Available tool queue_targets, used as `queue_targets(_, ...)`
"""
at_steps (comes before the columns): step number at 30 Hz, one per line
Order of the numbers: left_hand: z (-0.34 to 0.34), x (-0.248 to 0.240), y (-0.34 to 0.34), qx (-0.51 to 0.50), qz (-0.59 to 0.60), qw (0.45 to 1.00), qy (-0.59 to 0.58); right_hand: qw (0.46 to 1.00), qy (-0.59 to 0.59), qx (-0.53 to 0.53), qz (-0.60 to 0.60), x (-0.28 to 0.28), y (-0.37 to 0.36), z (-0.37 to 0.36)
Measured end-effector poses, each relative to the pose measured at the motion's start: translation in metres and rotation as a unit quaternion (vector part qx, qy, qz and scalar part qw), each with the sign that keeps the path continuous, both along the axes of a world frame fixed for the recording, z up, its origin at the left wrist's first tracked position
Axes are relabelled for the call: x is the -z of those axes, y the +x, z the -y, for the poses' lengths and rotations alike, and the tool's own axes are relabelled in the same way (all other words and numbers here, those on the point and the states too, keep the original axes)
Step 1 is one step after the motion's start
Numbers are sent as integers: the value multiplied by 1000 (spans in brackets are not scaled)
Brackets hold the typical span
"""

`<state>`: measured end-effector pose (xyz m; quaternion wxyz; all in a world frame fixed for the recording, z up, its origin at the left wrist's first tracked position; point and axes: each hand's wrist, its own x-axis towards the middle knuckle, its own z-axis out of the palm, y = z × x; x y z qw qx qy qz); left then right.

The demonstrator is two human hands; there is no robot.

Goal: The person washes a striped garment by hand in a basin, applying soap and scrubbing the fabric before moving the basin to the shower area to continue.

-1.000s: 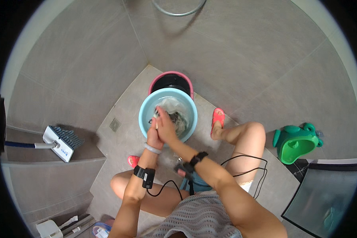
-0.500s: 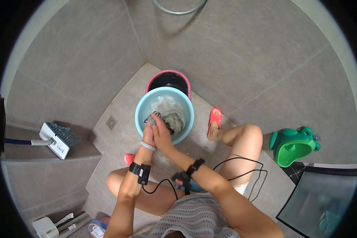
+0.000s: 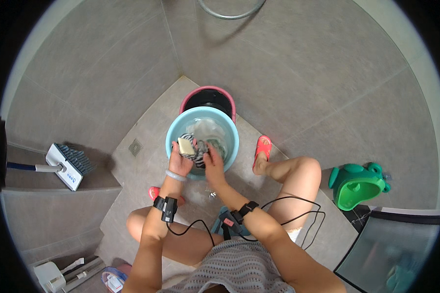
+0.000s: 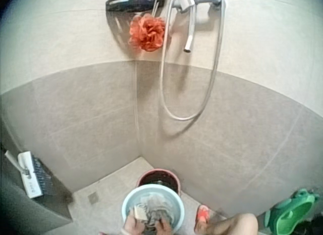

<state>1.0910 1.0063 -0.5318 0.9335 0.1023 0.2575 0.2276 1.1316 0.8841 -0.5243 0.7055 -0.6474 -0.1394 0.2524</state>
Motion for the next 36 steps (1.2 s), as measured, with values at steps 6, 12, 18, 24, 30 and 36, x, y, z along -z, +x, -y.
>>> queue_targets(6, -1, -6, -5, 21, 47, 999, 14, 999, -21, 39, 24, 5, 17, -6)
queue_targets(12, 5, -7, -15, 33, -93, 991, 92, 980, -69, -121, 140, -20, 8, -27)
queue_targets(18, 10, -7, -14, 10, -156, 982, 101, 977, -27, -137, 162, -23, -2, -33)
queue_targets(24, 22, -30, -16, 130, -112, 963, 206, 972, 111, -44, -201, -21, 26, -30)
queue_targets(30, 13, -35, -27, 134, -157, 944, 257, 888, 232, 12, -397, -16, 60, -10)
queue_targets(36, 4, -20, -56, 150, -116, 963, 190, 959, 112, 58, -256, -17, 152, 19)
